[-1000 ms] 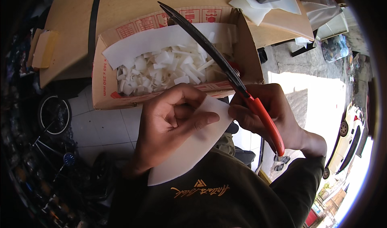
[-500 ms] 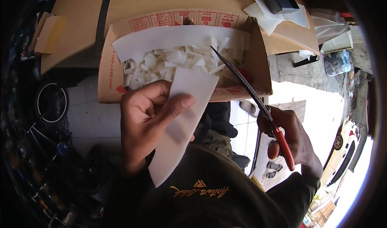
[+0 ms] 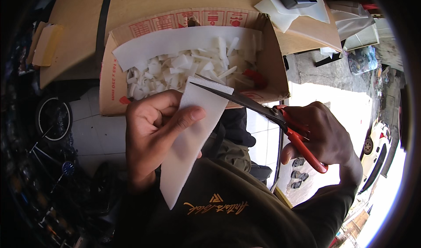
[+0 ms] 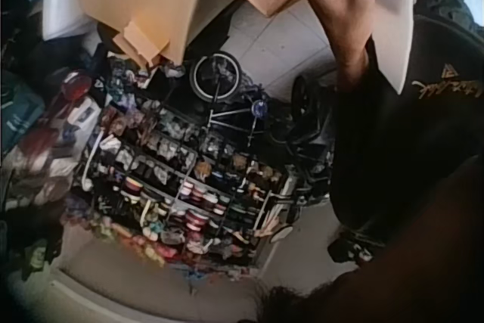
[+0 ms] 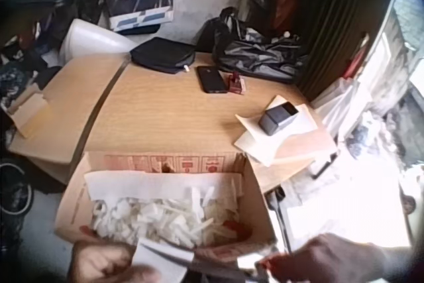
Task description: The person cuts strips of white foam by hand using shears and then places them into a cardboard box.
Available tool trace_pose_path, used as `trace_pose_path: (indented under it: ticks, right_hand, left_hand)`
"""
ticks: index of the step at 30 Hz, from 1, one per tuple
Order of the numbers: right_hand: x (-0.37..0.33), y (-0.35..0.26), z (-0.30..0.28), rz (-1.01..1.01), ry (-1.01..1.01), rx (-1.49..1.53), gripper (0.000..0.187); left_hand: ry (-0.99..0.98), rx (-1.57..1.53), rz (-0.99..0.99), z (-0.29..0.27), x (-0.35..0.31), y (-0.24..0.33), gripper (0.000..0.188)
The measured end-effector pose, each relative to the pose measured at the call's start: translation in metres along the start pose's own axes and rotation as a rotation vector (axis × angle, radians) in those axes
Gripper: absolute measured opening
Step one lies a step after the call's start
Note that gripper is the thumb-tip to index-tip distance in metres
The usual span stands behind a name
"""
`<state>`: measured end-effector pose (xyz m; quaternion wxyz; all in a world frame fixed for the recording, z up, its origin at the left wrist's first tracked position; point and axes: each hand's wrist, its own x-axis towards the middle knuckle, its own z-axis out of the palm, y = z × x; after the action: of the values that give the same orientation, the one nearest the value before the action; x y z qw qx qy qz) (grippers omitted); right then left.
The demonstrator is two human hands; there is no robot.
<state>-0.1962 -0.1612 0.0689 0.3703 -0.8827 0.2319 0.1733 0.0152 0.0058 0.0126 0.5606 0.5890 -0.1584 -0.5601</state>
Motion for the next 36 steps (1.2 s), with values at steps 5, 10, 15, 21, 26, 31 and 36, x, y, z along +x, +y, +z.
trace_pose_path:
  ticks: [5,10,15,21,26,31,36]
  right_hand:
    - [0.003,-0.013,-0.015,0.222,-0.165,-0.046,0.083]
    - [0.009,-0.013,-0.013,0.054,-0.056,-0.087,0.066]
    - [0.01,-0.006,-0.01,-0.092,0.024,-0.111,0.061]
    - [0.008,-0.001,-0.005,-0.059,-0.027,-0.048,0.061]
    - [0.013,-0.004,-0.009,0.061,-0.235,0.11,0.07]
    - [0.005,0.0,-0.004,-0.073,-0.164,-0.081,0.074]
    - [0.005,-0.003,-0.006,-0.102,-0.119,-0.105,0.069]
  left_hand:
    - [-0.037,0.003,0.019,-0.002,0.001,-0.002,0.027]
    - [-0.091,-0.024,-0.009,-0.008,0.002,0.001,0.018]
    - [-0.059,-0.002,0.047,-0.008,0.003,-0.005,0.023]
    - [-0.062,-0.008,0.022,-0.006,0.004,-0.002,0.016]
    - [-0.069,0.004,0.045,-0.007,0.002,-0.004,0.014]
    - [-0.057,0.013,0.043,-0.007,0.001,-0.005,0.014]
    - [-0.073,0.015,0.033,-0.005,0.001,-0.004,0.013]
